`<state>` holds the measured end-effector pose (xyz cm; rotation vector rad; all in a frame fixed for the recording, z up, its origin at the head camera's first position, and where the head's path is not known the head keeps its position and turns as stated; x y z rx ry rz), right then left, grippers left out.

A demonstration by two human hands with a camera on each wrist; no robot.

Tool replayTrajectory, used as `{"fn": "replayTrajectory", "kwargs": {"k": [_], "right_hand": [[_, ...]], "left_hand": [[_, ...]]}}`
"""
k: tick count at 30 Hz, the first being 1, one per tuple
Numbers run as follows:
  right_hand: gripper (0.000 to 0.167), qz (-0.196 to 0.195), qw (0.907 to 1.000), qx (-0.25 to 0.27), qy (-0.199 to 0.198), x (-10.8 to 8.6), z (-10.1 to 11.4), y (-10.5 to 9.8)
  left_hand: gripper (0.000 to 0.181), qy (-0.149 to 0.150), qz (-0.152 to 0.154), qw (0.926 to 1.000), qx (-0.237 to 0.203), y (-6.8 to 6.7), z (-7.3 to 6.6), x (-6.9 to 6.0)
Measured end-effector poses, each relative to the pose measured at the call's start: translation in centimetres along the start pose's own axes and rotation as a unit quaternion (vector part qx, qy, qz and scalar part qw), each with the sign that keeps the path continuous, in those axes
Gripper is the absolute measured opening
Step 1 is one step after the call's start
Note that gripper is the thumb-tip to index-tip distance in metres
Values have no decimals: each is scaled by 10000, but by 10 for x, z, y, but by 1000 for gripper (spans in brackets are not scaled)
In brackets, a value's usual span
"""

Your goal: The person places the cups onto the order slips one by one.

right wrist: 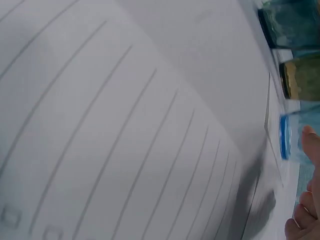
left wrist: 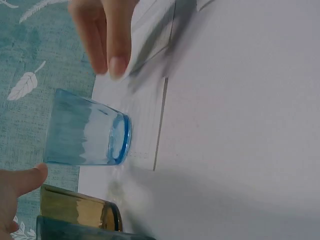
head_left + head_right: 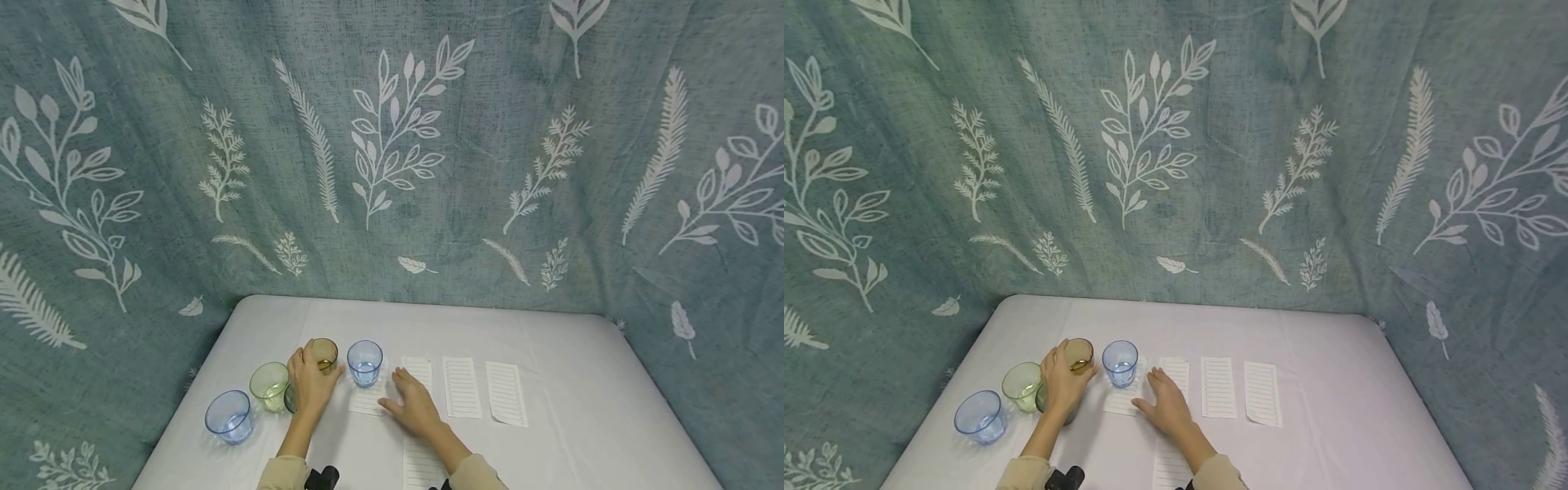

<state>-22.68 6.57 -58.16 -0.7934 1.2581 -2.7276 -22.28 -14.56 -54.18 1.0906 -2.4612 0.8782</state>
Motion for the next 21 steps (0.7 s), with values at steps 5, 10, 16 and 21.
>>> {"fn": "replayTrajectory", "kwargs": {"k": [5,10,16,21], "right_hand": [[67,-79,9996,114,233,-6,-17,-14],[67,-140,9995,45,284,-13,-27,-23],[70,-2,9995,-103,312,-21,-34,-25],[71,121,9987,-344,362,-28,-40,-26]], "left_hand": [[82,-124,304,9994,89,-1,4,2],[86,-33,614,9975,356,-1,6,8],[91,13,869,9930,796,-1,4,20],[93,-170,1169,9897,812,-1,3,27]]}}
Point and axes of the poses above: each hand's wrist, its own x-axis towards the middle knuckle, its own y-axis out of the palm, z = x × y, the point moved 1 cm from there along x, towards the middle knuckle, and after that the axes turned 13 degrees about -z, right-handed, at the moved point
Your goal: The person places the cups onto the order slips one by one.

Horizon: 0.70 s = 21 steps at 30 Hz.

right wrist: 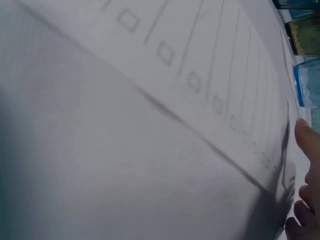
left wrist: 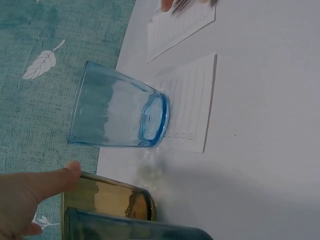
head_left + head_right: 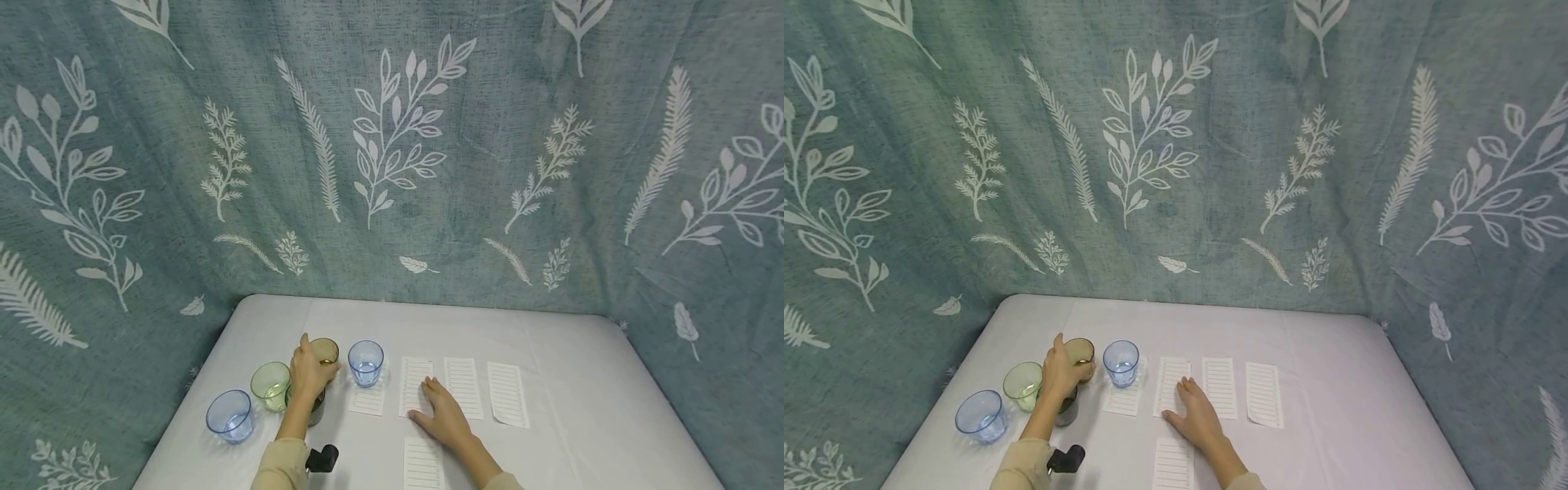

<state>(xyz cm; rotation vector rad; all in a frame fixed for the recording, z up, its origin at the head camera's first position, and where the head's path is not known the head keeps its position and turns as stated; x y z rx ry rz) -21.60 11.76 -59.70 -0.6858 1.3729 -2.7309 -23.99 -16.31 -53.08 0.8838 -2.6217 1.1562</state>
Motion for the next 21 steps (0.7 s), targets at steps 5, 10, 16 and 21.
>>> {"fn": "replayTrajectory", "kwargs": {"k": [5,10,16,21], "right_hand": [[67,160,9998,-91,-5,-5,-3,-1],[62,199,9994,-232,-136,-7,-3,-1],[61,232,9991,-277,-221,-7,-3,1],[62,206,9996,-173,-131,-7,-4,2]], "left_hand": [[92,-71,250,9997,22,1,2,2],[90,-66,196,9998,34,3,4,1],[89,-143,40,9996,-221,3,6,0],[89,-256,-193,9954,-901,-1,3,1]]}}
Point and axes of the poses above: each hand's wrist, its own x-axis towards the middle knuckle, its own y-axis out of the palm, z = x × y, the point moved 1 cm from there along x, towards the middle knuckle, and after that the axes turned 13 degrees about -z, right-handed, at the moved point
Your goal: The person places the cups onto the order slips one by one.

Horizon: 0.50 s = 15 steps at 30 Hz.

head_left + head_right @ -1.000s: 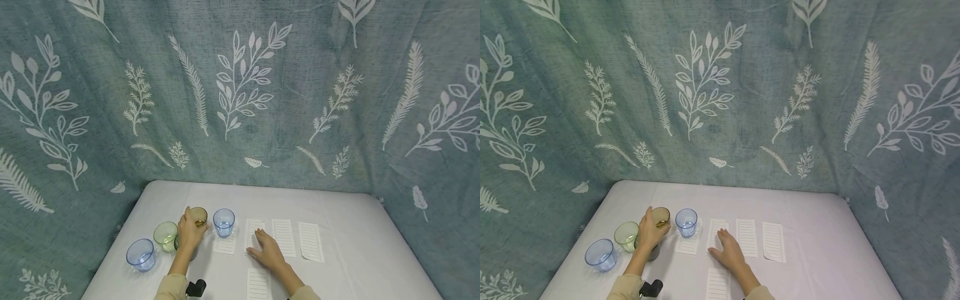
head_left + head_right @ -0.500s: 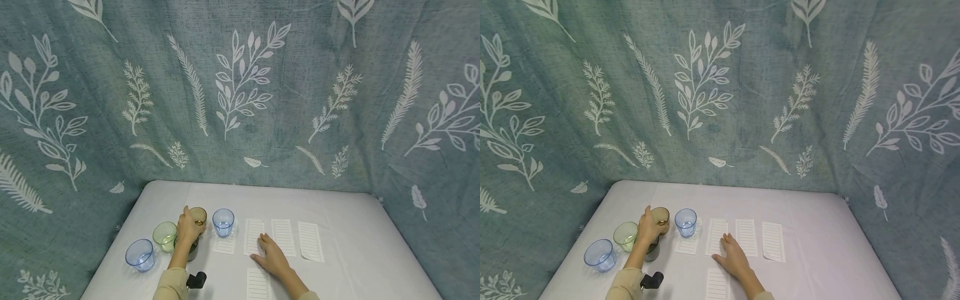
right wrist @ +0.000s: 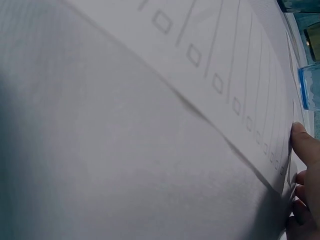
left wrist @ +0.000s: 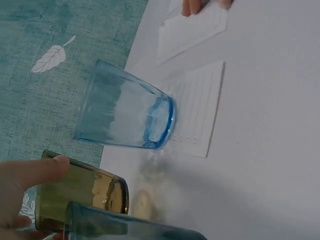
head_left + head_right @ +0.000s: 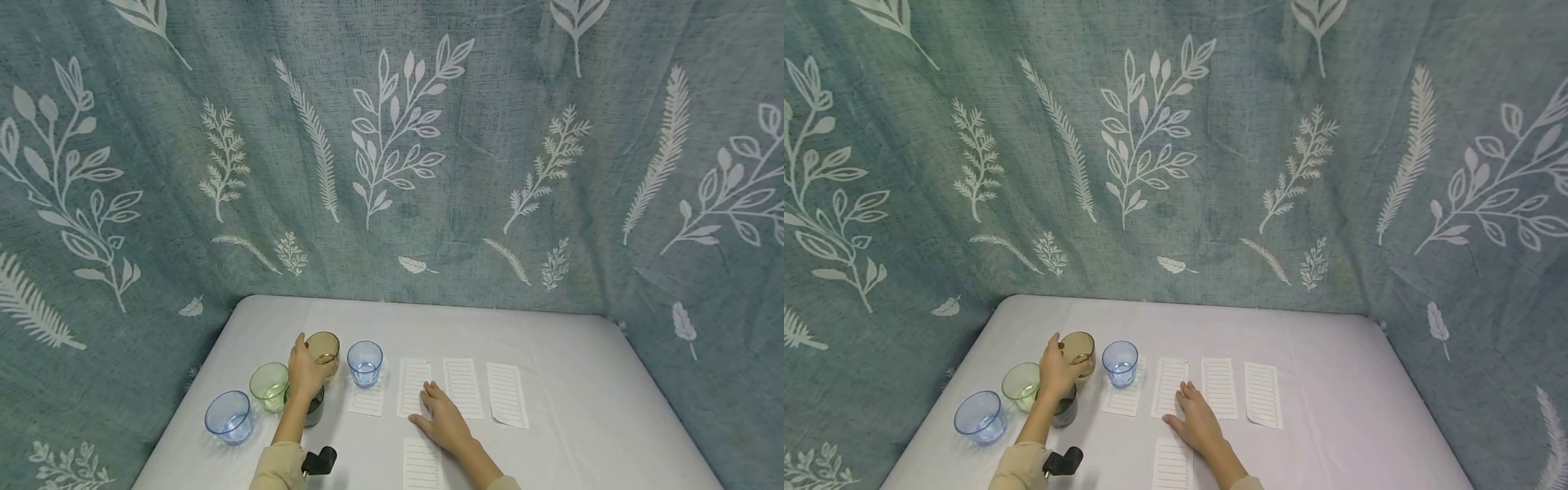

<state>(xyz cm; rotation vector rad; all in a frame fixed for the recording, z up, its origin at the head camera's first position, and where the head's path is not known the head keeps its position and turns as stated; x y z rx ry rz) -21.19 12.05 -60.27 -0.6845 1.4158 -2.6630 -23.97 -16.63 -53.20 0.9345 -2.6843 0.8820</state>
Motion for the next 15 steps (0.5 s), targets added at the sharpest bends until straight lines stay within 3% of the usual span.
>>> {"fn": "replayTrajectory", "kwargs": {"k": [8,15], "right_hand": [[63,-115,9999,115,55,0,0,0],[63,-80,9998,154,74,-1,0,0]], "left_hand": [[87,-94,-201,9956,-915,-9,-6,3],[77,-128,-365,9927,-1140,-10,-5,2]]}}
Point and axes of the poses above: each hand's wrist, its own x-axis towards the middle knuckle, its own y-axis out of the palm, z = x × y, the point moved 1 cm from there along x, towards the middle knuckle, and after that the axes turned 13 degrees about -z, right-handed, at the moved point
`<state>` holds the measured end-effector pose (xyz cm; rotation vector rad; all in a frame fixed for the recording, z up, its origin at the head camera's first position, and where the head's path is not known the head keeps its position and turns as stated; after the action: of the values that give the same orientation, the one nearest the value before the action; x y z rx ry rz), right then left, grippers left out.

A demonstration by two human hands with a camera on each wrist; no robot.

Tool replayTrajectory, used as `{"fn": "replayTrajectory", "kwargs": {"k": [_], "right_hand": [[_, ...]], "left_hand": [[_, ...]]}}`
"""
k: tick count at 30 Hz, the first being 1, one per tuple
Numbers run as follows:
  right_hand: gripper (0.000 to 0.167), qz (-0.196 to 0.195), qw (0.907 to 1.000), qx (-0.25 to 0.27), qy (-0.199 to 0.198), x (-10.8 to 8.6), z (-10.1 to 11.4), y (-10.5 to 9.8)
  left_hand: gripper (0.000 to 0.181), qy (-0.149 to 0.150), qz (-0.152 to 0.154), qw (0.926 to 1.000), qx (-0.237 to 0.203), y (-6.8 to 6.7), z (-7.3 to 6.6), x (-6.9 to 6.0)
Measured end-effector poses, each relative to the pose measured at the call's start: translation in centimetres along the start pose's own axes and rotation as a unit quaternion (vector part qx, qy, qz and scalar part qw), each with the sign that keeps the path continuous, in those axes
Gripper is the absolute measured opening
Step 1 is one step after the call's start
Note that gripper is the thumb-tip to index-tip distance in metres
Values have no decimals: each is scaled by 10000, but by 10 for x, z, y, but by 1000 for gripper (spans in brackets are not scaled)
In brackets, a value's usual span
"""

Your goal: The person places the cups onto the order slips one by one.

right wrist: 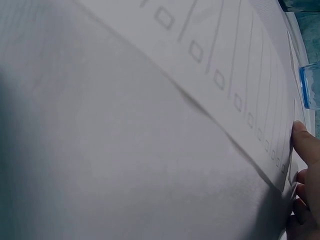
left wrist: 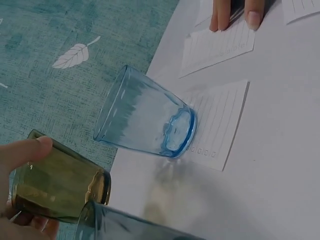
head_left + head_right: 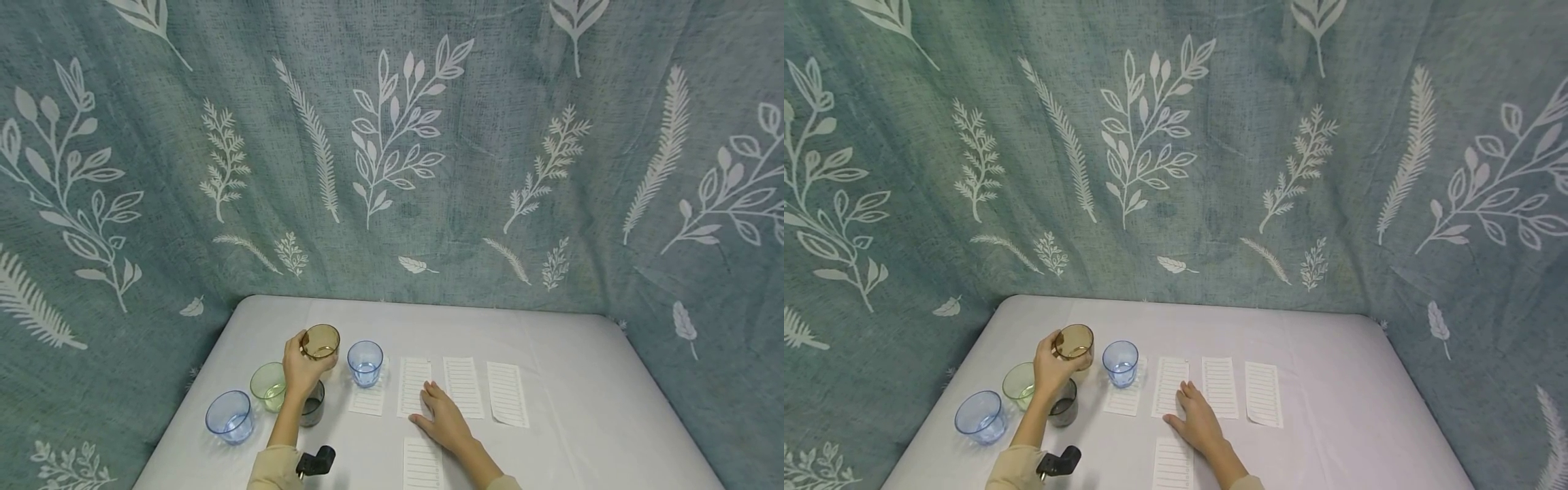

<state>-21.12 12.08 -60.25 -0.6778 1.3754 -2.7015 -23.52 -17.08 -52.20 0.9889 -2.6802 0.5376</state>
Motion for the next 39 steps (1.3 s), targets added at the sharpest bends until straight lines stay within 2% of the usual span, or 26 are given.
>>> {"fn": "replayTrajectory", "kwargs": {"k": [3,8,14,16,22,24,39], "right_hand": [[62,-2,10000,29,9,-1,-1,0],[61,-61,10000,49,-27,-1,-2,2],[60,-54,10000,11,-28,0,-3,2],[60,-53,10000,11,-25,0,-3,2],[58,-78,10000,-14,-3,-1,-2,3],[58,-84,10000,-13,-22,-1,-2,3],[58,-103,9998,-161,56,-4,-1,-1]], "left_hand": [[77,-34,53,9999,-153,0,-1,-1],[79,-105,206,9974,-685,0,-6,-3],[79,-57,215,9942,-1056,1,-12,-4],[78,-71,226,9930,-1154,-1,-20,-6],[74,-53,399,9878,-1504,-11,-58,-16],[73,-27,455,9876,-1504,-11,-63,-18],[75,-72,942,9782,-1851,12,-74,-30]]}}
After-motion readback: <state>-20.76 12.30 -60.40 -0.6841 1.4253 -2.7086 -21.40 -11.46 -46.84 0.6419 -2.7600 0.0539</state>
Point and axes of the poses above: each hand's wrist, its own x-axis towards the middle knuckle, its own y-axis out of the palm, z = x × y, the point moved 1 cm from there along x, towards the middle knuckle, and after that the axes turned 13 degrees about -z, right-handed, at the moved point
